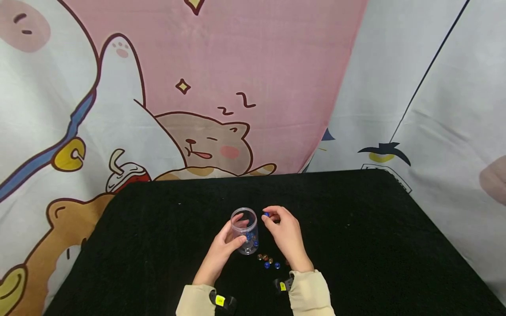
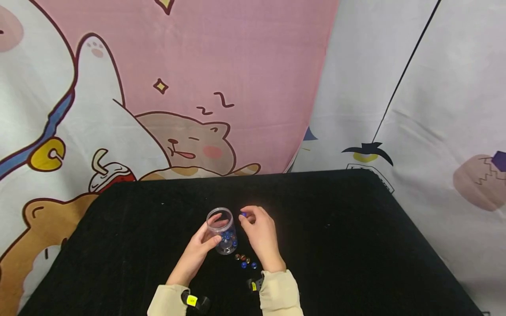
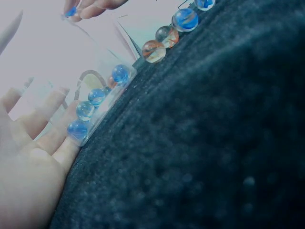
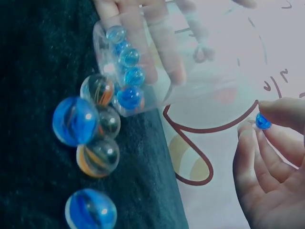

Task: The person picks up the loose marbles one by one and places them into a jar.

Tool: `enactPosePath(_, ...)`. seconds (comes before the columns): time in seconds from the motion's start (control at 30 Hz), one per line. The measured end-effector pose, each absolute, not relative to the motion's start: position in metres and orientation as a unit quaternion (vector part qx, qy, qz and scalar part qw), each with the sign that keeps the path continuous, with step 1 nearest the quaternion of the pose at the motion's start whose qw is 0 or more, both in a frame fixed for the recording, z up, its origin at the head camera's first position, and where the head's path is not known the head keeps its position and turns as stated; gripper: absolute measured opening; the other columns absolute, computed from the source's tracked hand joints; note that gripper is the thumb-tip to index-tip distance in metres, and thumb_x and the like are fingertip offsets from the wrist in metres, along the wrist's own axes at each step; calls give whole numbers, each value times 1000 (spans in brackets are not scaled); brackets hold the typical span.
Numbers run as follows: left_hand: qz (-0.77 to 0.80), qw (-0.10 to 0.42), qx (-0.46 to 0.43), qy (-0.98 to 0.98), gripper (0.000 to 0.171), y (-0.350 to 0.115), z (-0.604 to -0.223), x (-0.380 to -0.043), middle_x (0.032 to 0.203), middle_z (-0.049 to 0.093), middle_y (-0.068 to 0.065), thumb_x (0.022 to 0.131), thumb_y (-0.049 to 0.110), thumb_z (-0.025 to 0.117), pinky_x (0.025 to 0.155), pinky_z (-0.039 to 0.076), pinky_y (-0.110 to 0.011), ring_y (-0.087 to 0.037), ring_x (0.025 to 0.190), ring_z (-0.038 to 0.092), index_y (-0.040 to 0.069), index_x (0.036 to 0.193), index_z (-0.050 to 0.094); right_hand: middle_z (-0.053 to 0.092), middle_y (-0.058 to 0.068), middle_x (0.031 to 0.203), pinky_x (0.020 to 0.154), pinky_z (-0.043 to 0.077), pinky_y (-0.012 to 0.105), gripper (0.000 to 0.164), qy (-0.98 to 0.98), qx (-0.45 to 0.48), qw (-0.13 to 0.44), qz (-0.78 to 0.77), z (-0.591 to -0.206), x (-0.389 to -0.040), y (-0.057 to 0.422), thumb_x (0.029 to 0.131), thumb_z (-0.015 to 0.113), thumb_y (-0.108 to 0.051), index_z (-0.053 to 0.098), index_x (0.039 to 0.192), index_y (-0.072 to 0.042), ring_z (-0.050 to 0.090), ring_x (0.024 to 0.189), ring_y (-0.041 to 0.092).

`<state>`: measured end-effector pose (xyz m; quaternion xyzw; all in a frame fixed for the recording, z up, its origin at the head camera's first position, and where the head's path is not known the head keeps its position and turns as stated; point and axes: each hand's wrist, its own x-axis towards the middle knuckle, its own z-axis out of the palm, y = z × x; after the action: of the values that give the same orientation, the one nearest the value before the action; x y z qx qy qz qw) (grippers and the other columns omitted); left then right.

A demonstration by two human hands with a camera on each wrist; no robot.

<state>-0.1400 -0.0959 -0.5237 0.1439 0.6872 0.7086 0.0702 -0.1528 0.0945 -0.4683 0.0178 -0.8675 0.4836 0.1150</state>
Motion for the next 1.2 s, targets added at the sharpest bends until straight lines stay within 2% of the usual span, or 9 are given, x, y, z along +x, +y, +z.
enactPosePath(0.23,707,72,141,690,52,-97,-523,-139,134,43,-2,88,27,55,97,29,-53,-20,121,41,31,136,33,57,-10,93,69,47,29,14,-858,29,124,497,-465,-151,93,84,58,-37,61,96,-29,52,83,9)
enactPosePath(0.57,710,72,142,686,52,-96,-521,-140,134,43,-4,89,27,54,97,28,-54,-21,121,41,28,136,33,59,-10,90,68,46,28,15,-848,43,133,512,-461,-150,88,83,63,-28,61,98,-27,54,80,8)
enactPosePath(0.93,706,75,140,690,52,-97,-520,-140,133,44,-2,88,29,55,97,28,-54,-20,122,40,29,136,33,58,-12,90,68,46,29,15,-834,65,147,528,-460,-149,86,83,60,-37,62,95,-28,53,80,7)
enactPosePath(1.2,705,77,133,692,52,-98,-520,-141,132,44,0,88,30,55,97,29,-53,-19,120,42,32,135,34,54,-13,93,69,45,30,16,-830,79,134,535,-456,-147,81,83,60,-39,62,95,-29,51,83,7)
